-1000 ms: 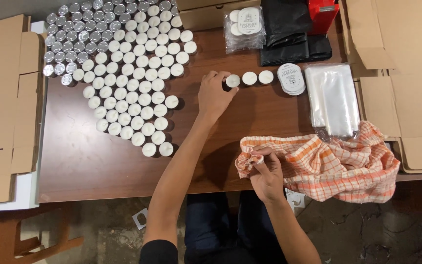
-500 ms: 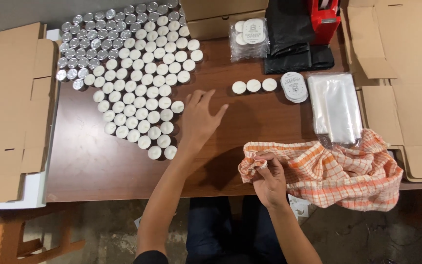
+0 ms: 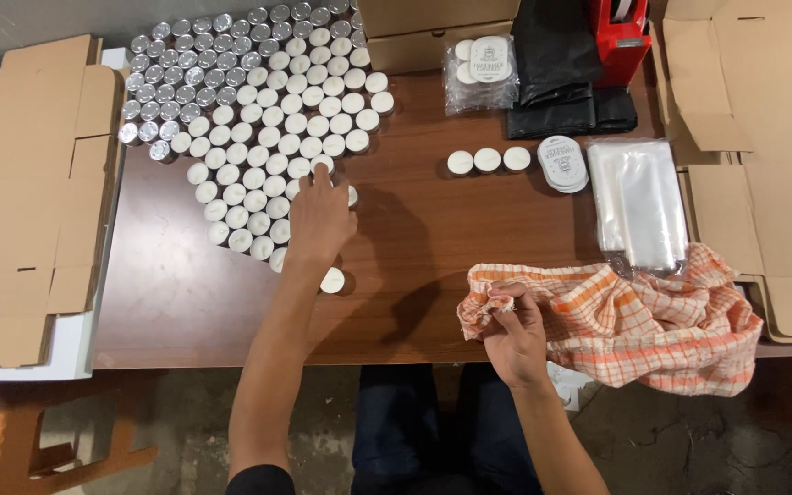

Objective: Cleaning tea light candles with a cloth and placing them into small plastic bags for packaging.

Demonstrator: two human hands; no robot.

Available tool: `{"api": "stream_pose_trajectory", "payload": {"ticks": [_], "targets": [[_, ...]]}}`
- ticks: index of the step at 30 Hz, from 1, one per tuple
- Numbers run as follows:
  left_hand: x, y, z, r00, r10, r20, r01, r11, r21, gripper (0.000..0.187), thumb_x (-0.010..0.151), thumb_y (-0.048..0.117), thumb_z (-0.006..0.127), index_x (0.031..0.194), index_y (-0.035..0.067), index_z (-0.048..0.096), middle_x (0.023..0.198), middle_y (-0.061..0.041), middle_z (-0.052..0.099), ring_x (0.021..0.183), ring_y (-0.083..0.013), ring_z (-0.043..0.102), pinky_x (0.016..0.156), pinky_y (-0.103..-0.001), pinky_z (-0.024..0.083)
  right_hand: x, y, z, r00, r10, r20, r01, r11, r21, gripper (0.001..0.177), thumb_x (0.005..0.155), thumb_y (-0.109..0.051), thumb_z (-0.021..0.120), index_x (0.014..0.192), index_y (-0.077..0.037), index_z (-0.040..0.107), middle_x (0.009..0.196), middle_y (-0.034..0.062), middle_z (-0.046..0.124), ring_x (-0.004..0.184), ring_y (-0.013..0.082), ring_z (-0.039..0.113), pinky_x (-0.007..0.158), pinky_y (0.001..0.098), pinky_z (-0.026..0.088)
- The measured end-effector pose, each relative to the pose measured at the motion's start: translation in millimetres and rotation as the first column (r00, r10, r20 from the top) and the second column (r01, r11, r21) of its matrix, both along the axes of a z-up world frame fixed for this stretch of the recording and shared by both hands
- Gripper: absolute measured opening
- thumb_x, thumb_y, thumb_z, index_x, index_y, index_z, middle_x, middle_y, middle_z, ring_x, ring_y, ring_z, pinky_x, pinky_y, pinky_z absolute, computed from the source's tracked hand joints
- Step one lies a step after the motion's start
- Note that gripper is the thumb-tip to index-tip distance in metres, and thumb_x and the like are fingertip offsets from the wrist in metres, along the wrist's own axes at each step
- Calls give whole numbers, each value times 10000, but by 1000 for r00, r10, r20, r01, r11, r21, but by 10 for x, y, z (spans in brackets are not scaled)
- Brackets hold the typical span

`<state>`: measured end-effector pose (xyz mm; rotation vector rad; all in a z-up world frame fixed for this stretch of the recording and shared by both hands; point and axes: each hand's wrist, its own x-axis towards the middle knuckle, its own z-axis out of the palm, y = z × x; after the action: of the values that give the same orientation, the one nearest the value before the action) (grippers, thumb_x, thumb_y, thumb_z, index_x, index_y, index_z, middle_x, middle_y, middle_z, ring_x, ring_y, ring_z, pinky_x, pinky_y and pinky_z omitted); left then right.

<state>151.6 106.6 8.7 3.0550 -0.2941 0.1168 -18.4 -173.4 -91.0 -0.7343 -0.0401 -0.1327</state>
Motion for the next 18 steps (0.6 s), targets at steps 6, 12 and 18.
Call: {"api": "stream_pose_trajectory", "payload": {"ticks": [6, 12, 18], "targets": [[54, -4, -12, 1000, -15, -11, 15, 1000, 9, 306, 750, 69, 791, 1028, -35, 717, 1058, -169, 519, 938, -396, 619, 698, -440, 573, 1, -1, -72, 1000, -5, -4, 5, 1000, 16, 103, 950, 90, 503, 1032, 30, 513, 1013, 120, 507, 863, 243, 610, 685, 387, 512], [-379, -207, 352, 996, -21, -85, 5, 984, -180, 417, 774, 226, 753, 1133, 28, 672, 1077, -193, 570, 958, -430, 636, 720, -502, 577, -11, 7, 46, 999, -1, -37, 3, 999, 41, 116, 955, 74, 509, 1069, 51, 500, 1028, 155, 554, 897, 277, 651, 723, 404, 535], [-1072, -631, 189, 979, -190, -70, 75, 661, -747, 476, 789, 255, 773, 1224, 95, 664, 1013, -205, 746, 902, -414, 731, 720, -434, 607, 26, 59, 291, 997, -3, -78, 5, 1000, 22, 213, 967, 52, 536, 1173, 21, 490, 1041, 232, 700, 895, 296, 719, 764, 421, 583]]}}
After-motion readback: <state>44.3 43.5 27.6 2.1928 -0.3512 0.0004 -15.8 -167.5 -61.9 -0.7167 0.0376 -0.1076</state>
